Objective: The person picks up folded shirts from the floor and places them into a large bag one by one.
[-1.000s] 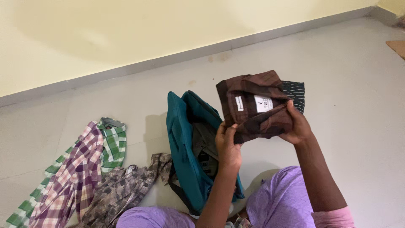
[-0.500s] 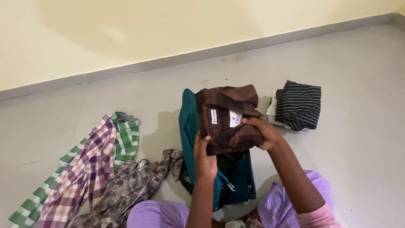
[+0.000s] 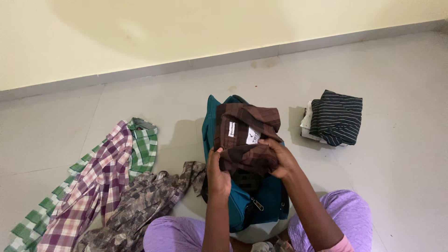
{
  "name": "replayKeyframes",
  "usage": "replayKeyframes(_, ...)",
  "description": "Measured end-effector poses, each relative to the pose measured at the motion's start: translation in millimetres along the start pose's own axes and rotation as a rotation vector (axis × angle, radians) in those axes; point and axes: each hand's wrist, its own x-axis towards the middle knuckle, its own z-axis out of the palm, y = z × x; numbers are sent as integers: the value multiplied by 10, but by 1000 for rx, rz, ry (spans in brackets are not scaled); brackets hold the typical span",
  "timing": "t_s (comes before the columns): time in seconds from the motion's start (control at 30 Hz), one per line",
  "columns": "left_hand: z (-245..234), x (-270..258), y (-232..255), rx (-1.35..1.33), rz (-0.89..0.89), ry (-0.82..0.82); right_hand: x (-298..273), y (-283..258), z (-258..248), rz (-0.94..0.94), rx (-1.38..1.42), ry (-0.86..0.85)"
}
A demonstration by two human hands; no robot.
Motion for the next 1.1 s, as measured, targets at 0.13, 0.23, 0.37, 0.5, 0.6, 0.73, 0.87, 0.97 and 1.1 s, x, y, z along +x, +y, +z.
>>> replayKeyframes(0.13, 74, -31, 132, 72, 13, 53, 100, 199, -15, -27, -4, 176)
replayKeyframes(0.23, 98, -56, 178, 115, 25, 57, 193, 277, -56, -7, 4, 171)
replayKeyframes(0.37, 23, -35, 164, 233, 47, 115, 265, 276, -70, -34, 33, 139)
replayKeyframes(0.5, -34, 0, 94, 245, 96, 64, 258, 253, -4, -148, -33, 159)
replayKeyframes(0.6, -19, -1, 58, 370, 23, 103, 284, 277, 40, -260, -231, 342)
replayKeyframes(0.73, 1, -25, 38, 386, 34, 94, 417, 316, -107, -208, -351, 495)
replayKeyframes(0.87, 26, -68, 42, 369, -11, 65, 628, 401, -383, -367, -409, 363)
replayKeyframes(0.97, 51, -77, 12, 385, -33, 64, 764, 491, -464, -443, -516, 375)
replayKeyframes(1.1, 70, -66, 1, 379, 0, 74, 875, 564, -444, -414, -703, 447)
